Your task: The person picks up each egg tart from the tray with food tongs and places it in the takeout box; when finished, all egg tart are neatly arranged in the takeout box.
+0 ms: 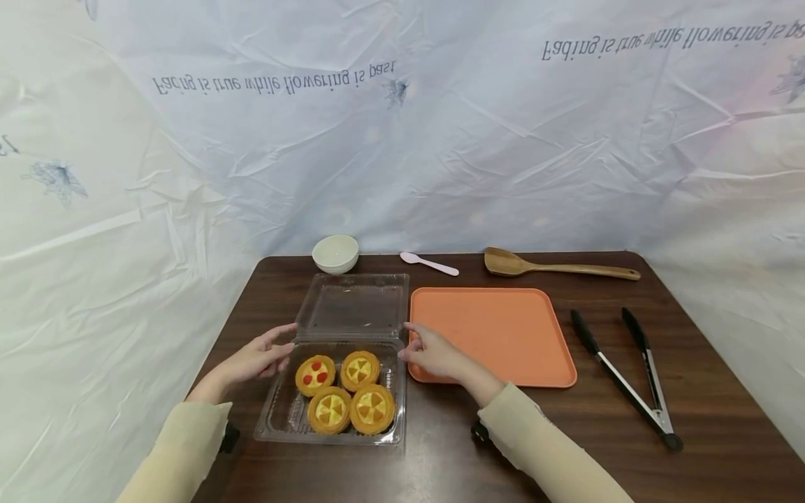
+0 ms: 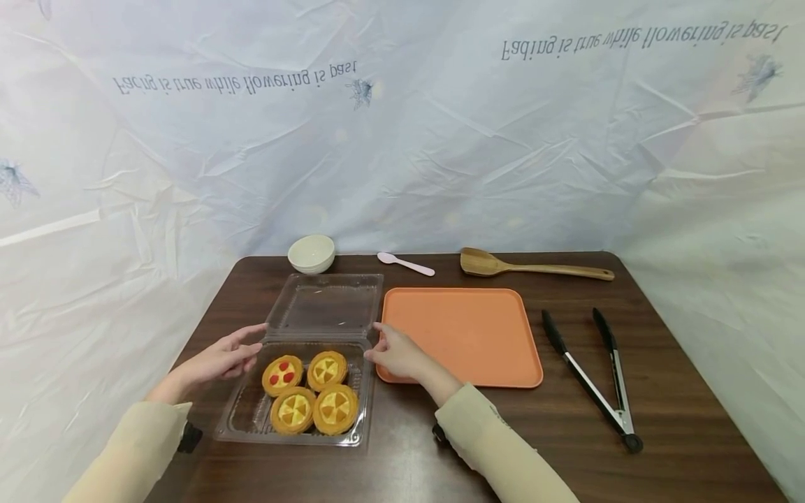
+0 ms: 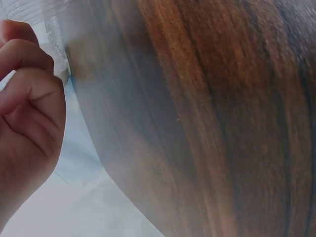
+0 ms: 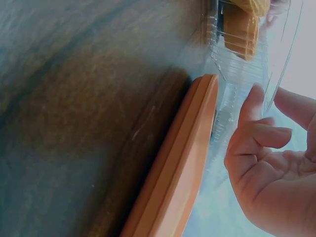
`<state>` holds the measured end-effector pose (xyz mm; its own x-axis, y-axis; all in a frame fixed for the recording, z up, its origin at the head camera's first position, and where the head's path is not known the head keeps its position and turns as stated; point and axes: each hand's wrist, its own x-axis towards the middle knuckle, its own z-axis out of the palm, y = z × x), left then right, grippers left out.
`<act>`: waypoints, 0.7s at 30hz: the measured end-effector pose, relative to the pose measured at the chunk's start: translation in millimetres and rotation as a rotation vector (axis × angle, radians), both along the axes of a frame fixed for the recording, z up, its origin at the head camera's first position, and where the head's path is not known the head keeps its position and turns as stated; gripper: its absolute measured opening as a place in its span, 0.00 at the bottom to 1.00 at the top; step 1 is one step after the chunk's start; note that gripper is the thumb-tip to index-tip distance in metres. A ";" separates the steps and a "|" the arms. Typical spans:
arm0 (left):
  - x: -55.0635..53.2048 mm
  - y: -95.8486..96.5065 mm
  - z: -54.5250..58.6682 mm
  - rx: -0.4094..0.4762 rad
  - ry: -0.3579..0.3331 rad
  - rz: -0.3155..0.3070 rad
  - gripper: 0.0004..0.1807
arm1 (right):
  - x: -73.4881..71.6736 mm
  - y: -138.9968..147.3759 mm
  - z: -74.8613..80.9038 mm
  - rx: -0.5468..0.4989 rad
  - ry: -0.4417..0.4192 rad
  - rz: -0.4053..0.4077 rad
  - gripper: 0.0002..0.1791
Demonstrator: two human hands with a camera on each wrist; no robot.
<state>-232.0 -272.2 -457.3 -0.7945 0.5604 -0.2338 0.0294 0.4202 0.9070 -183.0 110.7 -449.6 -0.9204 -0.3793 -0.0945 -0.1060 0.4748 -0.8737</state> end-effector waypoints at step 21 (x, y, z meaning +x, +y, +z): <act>1.7 -0.3 -7.2 0.130 0.073 0.029 0.22 | 3.1 -3.1 -6.5 -0.111 0.057 -0.023 0.29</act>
